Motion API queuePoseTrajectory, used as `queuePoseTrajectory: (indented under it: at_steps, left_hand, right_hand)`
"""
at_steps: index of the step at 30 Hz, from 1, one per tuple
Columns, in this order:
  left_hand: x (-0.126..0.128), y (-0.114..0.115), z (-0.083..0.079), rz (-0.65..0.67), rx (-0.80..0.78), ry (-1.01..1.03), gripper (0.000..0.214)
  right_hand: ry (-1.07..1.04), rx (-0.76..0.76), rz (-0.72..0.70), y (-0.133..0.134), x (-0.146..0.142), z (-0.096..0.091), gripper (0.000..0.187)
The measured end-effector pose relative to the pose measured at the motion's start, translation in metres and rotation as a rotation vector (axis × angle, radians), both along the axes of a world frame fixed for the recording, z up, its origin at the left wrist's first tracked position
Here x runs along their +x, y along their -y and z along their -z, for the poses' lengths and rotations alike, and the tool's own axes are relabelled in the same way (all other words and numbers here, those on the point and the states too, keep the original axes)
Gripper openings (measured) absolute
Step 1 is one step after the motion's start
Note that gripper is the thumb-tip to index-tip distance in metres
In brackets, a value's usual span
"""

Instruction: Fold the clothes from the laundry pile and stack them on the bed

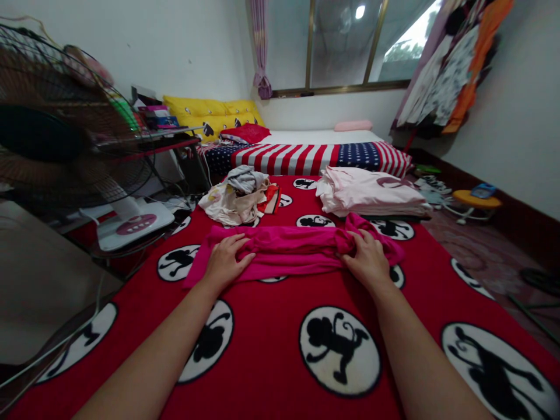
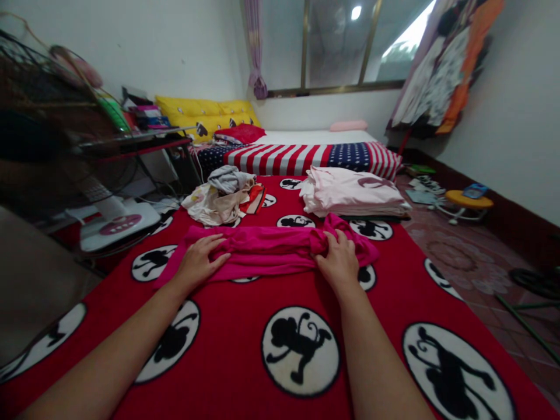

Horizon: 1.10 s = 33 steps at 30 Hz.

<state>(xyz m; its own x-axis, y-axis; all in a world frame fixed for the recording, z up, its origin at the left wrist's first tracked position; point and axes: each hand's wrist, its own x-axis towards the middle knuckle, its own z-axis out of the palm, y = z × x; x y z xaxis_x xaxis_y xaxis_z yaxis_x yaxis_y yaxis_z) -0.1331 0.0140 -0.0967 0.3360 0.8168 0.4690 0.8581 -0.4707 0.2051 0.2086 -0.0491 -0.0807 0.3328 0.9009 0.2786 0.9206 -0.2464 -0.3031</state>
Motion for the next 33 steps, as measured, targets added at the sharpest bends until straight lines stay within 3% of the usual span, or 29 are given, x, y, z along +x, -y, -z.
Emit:
queuePoseTrajectory:
  at_steps: [33]
  left_hand:
    - [0.0011, 0.0025, -0.0033, -0.033, -0.045, -0.036, 0.038]
  right_hand:
    - [0.009, 0.019, -0.016, -0.0014, 0.0031, 0.0035, 0.059]
